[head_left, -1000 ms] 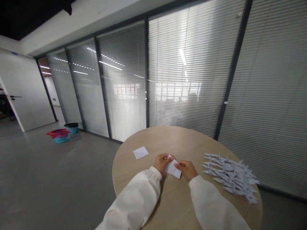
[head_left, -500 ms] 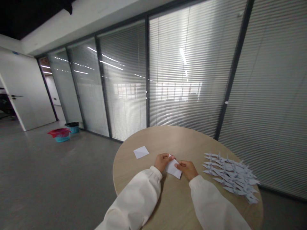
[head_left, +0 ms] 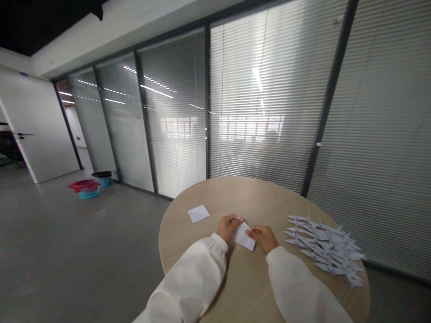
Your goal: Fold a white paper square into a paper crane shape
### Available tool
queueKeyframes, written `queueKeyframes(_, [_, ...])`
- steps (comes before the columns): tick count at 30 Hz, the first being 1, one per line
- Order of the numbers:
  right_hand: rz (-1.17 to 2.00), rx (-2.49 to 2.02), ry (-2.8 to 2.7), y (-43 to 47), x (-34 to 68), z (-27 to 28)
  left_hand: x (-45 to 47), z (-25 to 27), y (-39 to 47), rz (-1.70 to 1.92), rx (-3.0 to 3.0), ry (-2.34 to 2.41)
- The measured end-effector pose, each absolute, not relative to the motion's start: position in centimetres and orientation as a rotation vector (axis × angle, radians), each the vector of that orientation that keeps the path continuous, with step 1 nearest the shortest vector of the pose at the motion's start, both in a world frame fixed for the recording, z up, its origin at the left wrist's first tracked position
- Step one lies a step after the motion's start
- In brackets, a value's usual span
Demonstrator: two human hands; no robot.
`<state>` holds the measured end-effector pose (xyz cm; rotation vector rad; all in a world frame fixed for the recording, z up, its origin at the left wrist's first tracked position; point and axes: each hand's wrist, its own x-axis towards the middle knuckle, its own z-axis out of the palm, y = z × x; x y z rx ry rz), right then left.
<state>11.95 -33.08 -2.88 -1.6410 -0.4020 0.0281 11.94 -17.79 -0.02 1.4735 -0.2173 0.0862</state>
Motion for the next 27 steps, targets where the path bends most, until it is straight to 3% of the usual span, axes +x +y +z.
queueKeyframes(27, [0.096,-1.740,-0.412,-33.11,11.94,-2.66,11.85,0.02,-17.53,0.131,1.685,-0.260])
